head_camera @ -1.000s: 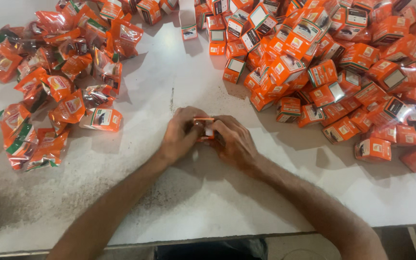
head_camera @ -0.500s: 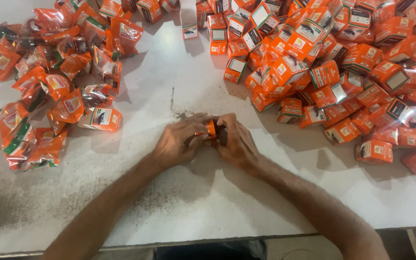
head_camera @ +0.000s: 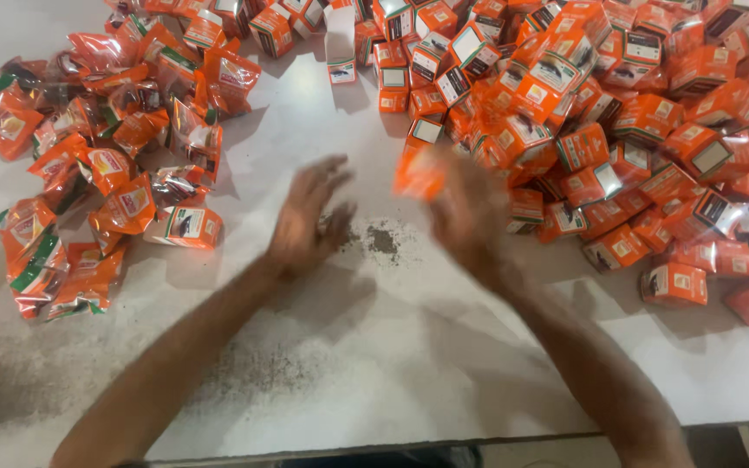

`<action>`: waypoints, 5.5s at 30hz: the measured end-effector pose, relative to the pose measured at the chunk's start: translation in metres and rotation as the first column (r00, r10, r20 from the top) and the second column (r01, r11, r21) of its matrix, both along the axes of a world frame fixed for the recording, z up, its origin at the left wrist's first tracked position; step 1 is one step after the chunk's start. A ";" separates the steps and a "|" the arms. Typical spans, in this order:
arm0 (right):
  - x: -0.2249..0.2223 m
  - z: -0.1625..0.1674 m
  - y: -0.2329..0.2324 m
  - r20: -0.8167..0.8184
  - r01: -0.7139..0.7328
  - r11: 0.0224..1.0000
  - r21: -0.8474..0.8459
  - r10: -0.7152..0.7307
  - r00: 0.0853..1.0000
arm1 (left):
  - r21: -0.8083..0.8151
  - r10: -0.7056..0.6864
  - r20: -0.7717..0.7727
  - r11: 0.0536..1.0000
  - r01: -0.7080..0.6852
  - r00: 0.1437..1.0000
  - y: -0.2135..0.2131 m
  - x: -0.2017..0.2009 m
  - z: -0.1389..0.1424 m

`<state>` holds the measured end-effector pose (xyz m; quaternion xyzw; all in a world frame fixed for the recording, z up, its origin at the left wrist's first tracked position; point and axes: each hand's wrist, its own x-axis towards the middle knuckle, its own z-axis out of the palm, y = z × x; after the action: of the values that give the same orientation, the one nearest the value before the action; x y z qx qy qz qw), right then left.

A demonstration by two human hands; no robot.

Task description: The person picks up small orange product boxes from a large pile on the table, folds a white paper insert, places it inside a box, closes the box, and pushes the finished box onto the pile. They repeat this packing cycle continuously, occasionally reaching across the pile to grab more boxes.

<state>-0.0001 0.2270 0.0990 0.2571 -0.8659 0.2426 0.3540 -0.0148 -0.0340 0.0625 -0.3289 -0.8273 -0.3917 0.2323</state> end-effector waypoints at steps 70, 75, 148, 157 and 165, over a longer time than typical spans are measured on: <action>0.047 -0.052 -0.039 0.633 -0.120 0.906 -0.405 0.373 0.678 | -0.333 -0.001 -0.310 0.937 -0.107 0.951 0.003 0.074 0.015; 0.047 -0.049 -0.038 0.481 -0.246 0.926 -0.288 0.362 0.798 | -0.294 0.117 -0.099 0.945 -0.141 0.988 0.018 0.066 0.019; 0.041 -0.048 -0.037 0.287 -0.416 0.909 -0.020 0.404 0.869 | -0.178 -0.248 -0.067 0.956 0.233 0.967 -0.012 0.053 0.009; -0.004 0.034 -0.006 -0.129 0.016 1.000 0.012 -0.014 0.991 | -0.360 0.422 -0.016 0.843 -0.399 0.907 0.039 -0.082 -0.028; 0.011 0.004 -0.006 0.178 -0.203 0.978 0.040 0.193 0.965 | -0.372 -0.082 -0.547 0.915 -0.154 0.833 0.034 -0.049 -0.039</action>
<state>0.0110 0.2206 0.1029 0.3302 -0.8700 0.2731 0.2441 -0.0638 0.0004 0.0230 -0.4521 -0.7933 -0.0976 0.3958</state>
